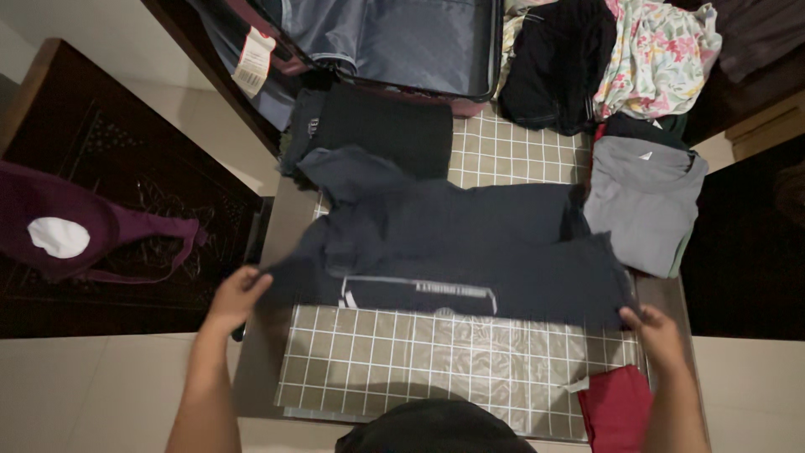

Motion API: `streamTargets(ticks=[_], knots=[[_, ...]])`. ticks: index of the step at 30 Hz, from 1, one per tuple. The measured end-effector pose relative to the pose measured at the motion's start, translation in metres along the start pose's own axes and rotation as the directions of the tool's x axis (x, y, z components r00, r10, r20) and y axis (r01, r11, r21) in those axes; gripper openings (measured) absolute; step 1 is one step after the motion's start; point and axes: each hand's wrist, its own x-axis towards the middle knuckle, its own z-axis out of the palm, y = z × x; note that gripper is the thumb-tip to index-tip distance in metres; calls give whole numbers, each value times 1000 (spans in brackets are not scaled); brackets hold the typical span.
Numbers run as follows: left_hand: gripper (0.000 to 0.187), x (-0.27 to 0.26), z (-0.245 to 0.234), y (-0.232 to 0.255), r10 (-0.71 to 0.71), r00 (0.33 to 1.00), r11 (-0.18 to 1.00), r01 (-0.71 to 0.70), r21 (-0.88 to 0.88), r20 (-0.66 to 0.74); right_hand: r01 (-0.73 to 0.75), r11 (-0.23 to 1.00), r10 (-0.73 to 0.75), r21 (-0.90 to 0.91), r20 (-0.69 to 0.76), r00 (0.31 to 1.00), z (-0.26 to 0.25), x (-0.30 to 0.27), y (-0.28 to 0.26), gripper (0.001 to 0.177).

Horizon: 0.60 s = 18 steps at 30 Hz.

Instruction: The person folds several shirts by hand on a table and stacks them next to an open suitcase.

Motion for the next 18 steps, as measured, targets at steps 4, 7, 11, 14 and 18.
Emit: streamTargets(ticks=[4,7,11,14,18], knots=[[47,-27,21,-36,-9,1000,953,17,302,-25,-41,998,39,40,57,998,26,-24,10,45],[47,-32,26,-43,56,995,902,-16,431,-80,-55,990,50,132,45,998,34,-32,19,46],[44,-16,29,-32,-460,886,860,459,-224,51,-50,999,51,-23,37,998,33,-28,28,59],[39,7,27,-26,-270,957,843,290,-453,110,-61,996,53,65,113,992,34,-31,28,60],[33,2,19,-26,-320,942,923,334,-193,103,-119,990,125,-82,80,989,33,-45,26,60]])
